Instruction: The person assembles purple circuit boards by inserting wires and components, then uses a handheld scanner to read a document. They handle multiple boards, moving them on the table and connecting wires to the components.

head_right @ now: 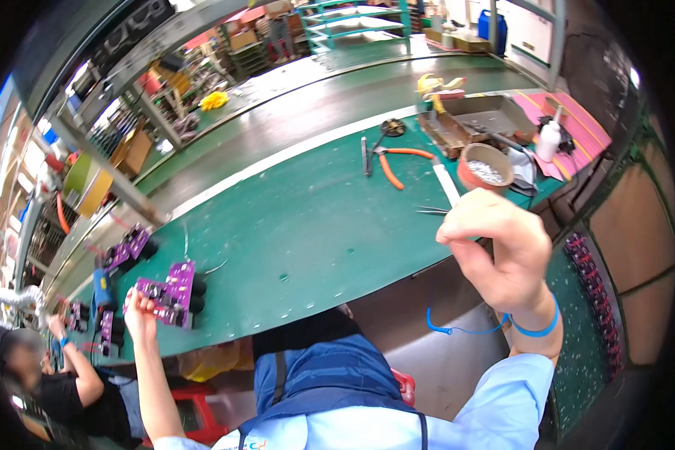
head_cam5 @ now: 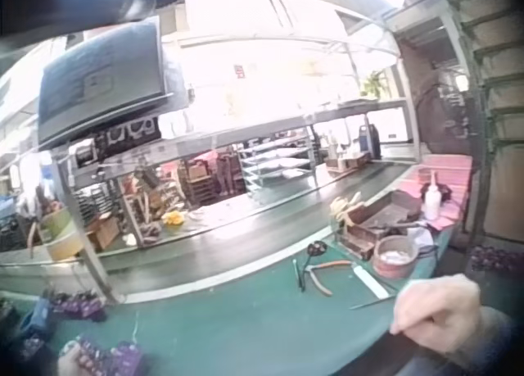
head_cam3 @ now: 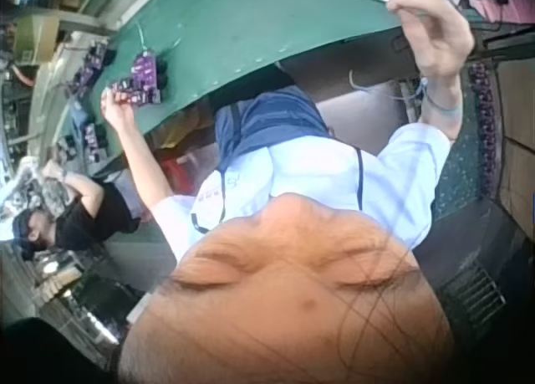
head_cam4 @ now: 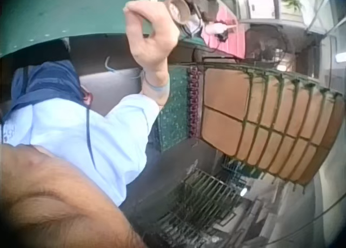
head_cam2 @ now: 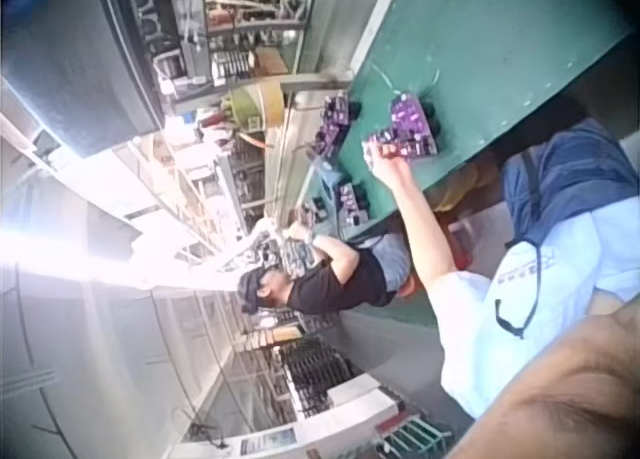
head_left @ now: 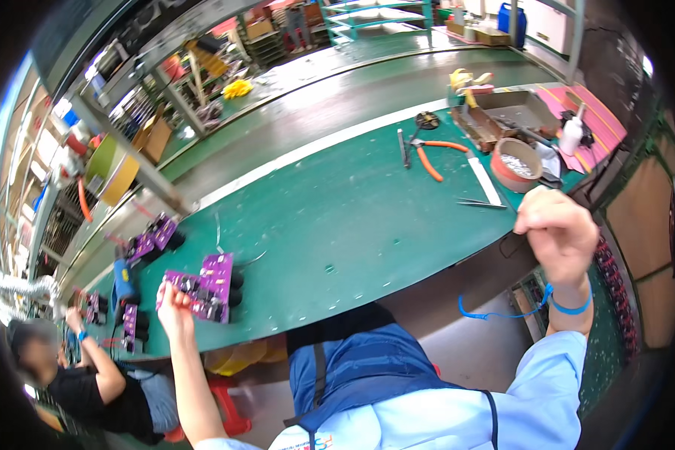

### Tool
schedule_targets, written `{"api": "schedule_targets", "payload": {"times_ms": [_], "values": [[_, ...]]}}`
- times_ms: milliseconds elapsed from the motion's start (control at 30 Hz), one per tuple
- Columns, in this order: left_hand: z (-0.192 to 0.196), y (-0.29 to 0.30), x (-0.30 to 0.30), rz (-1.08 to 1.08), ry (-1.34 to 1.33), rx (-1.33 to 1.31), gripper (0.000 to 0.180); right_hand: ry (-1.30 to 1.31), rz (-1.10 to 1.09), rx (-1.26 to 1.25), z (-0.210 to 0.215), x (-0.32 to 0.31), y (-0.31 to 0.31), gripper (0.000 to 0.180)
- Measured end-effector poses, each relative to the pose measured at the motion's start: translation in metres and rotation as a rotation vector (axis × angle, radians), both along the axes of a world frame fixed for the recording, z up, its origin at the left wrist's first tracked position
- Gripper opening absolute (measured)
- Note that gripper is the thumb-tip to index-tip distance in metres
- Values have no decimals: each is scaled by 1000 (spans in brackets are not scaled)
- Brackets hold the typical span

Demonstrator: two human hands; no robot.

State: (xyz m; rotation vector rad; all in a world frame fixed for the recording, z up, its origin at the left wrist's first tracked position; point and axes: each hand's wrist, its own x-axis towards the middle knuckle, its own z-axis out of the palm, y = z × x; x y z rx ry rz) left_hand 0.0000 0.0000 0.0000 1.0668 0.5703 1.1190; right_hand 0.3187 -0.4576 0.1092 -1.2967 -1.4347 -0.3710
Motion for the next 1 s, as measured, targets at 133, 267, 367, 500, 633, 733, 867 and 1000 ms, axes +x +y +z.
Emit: {"api": "schedule_targets", "payload": {"times_ms": [133, 267, 367, 500, 633, 733, 867, 1000], "values": [[-4, -27, 14, 131, 345, 207, 29, -5, -356, -420, -40, 41, -18, 14], [13, -31, 11, 95, 491, 343, 52, 41, -663, -640, -119, 94, -11, 12], [16, -43, 4, 116, 597, 439, 60, -163, -823, -608, -158, 127, -3, 12], [2, -41, -16, 234, 847, 648, 41, -265, -831, -672, -178, 143, -2, 11], [3, -36, -20, -19, 789, 576, 12, -219, -775, -585, -161, 107, 11, 9], [11, -39, -11, -46, 795, 531, 9, -172, -463, -578, -142, 41, 42, 10], [29, -60, 21, -167, 760, 418, 13, -166, -103, -718, -150, -32, 93, 12], [37, -73, 59, -273, 691, 358, 19, -346, -58, -710, -158, -66, 131, 13]]}}
